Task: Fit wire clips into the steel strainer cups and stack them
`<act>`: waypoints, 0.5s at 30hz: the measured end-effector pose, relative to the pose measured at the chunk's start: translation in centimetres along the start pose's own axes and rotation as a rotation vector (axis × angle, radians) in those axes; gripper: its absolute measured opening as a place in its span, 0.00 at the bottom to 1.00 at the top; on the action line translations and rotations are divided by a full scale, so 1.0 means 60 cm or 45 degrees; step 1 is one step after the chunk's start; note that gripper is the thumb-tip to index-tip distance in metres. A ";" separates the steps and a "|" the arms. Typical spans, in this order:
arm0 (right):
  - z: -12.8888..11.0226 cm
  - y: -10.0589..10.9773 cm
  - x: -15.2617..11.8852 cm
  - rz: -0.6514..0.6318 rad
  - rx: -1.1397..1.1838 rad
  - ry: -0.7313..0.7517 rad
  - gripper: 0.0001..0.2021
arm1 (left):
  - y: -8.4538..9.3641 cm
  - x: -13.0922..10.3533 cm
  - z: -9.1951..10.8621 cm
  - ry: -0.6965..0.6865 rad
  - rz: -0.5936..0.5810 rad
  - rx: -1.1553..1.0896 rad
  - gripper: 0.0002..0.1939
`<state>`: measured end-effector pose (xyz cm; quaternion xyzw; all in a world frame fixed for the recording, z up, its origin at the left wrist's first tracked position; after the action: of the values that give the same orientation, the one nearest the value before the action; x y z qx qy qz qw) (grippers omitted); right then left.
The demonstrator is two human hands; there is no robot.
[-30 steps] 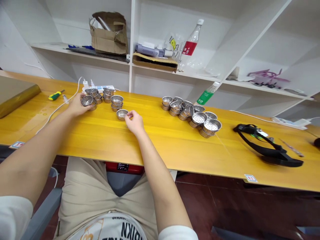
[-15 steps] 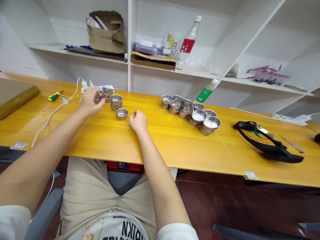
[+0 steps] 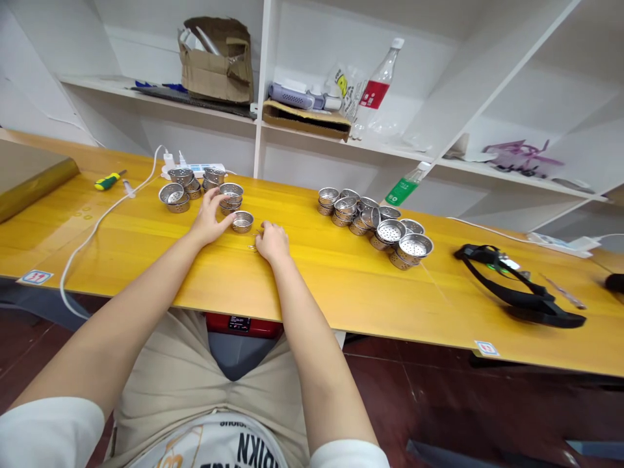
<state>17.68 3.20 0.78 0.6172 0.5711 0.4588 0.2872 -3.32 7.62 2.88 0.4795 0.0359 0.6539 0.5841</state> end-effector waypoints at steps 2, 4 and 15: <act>0.003 -0.001 0.000 -0.002 -0.016 -0.006 0.16 | 0.002 0.002 -0.009 0.035 0.045 -0.009 0.25; 0.004 -0.001 -0.001 -0.005 -0.037 -0.010 0.14 | 0.000 0.002 -0.010 0.028 0.034 0.000 0.24; 0.000 0.002 -0.004 0.002 -0.049 -0.013 0.12 | -0.017 0.014 -0.013 0.007 -0.011 0.081 0.35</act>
<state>17.74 2.92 0.85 0.6142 0.5603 0.4668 0.3014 -2.98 9.00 2.30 0.4958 0.0603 0.6512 0.5714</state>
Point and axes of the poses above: each hand's wrist, its own x-axis towards the middle knuckle, its own y-axis out of the back of the hand, z = x × y, the point moved 3 cm from there along x, towards the middle knuckle, and after that the axes turned 4 degrees about y, right-handed, at the moved point
